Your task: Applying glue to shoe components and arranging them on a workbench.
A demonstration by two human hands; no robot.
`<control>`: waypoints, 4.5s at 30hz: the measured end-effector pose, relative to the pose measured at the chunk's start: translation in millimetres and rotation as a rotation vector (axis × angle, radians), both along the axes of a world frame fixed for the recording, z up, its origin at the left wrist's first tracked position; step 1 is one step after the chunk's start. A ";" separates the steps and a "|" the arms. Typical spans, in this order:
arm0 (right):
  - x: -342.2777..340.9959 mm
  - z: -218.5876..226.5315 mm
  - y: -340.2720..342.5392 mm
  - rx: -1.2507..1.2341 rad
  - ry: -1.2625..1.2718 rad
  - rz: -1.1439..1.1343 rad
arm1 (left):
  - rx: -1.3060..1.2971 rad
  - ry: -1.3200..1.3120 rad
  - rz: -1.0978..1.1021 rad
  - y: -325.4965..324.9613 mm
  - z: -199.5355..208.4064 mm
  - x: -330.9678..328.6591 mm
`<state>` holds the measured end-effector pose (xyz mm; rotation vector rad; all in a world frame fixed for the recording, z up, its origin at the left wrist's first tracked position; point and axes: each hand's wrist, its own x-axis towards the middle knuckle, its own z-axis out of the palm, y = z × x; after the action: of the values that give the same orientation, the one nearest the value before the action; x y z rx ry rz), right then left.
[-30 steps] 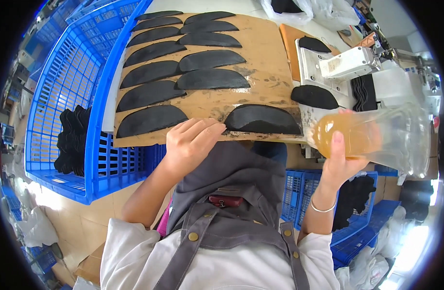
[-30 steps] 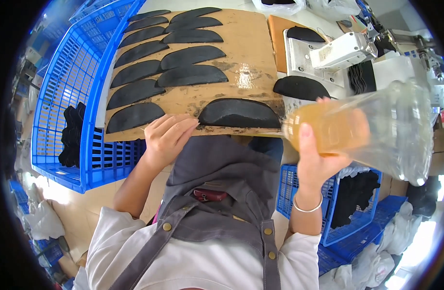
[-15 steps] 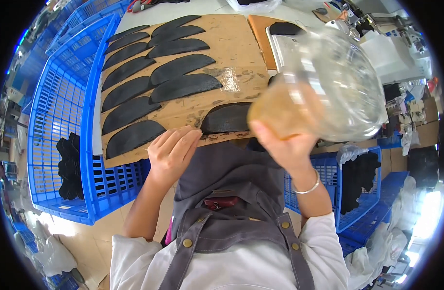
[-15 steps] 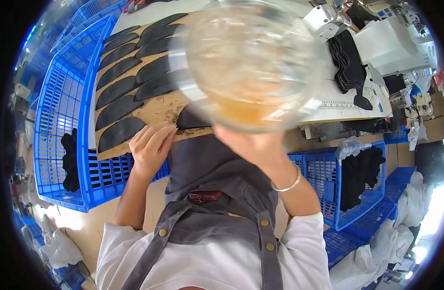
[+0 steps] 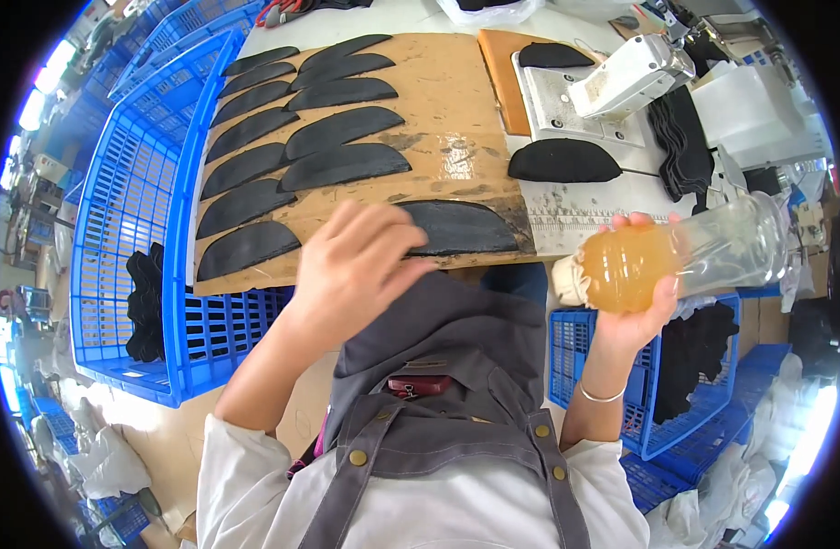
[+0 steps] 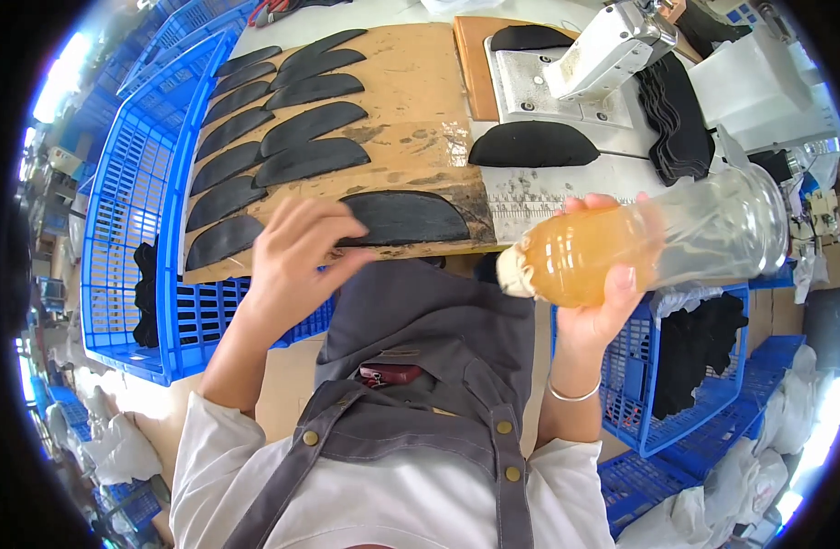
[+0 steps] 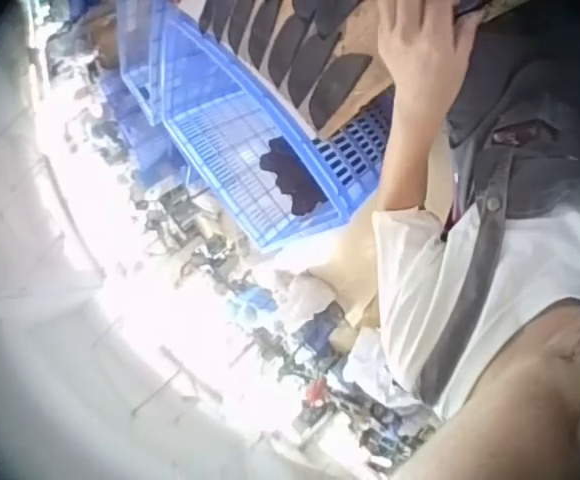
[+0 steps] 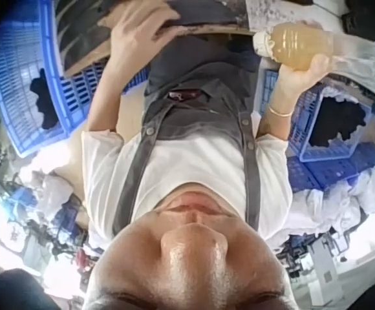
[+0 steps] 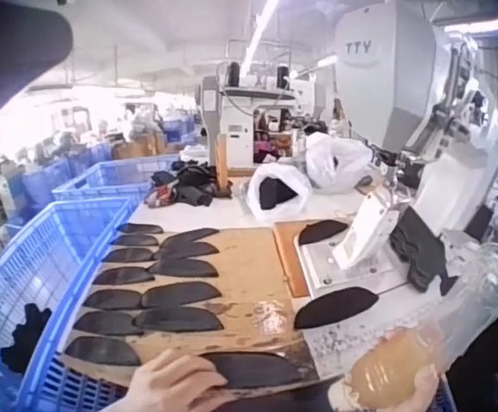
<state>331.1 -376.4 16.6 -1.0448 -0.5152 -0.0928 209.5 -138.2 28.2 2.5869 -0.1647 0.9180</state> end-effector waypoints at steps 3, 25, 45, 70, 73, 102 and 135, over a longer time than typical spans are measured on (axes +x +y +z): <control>-2.8 -8.1 4.4 -0.003 0.013 0.069 | 0.061 0.151 -0.148 -12.9 7.6 23.0; -10.2 -25.1 47.6 0.152 0.310 0.691 | -0.522 0.289 0.196 44.1 41.2 42.7; 5.1 -17.7 -0.4 0.328 0.260 0.616 | 0.387 0.173 0.364 93.8 -35.2 257.5; -5.2 10.8 34.9 0.061 0.095 0.236 | -0.021 -0.005 0.029 28.2 27.5 27.1; -7.2 15.0 50.1 0.017 0.035 0.271 | -0.004 -0.019 0.064 16.9 -16.8 -8.2; -24.3 12.5 115.7 -0.447 -0.329 -0.027 | -0.113 -0.217 0.033 29.8 -62.7 -29.9; -5.6 8.6 -1.6 -0.289 -0.232 -0.263 | 0.062 0.046 -0.101 -4.7 1.8 8.2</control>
<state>325.5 -378.0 25.2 -1.3912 -0.6102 -0.3853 217.6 -142.8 30.0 2.6274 -0.3125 0.8292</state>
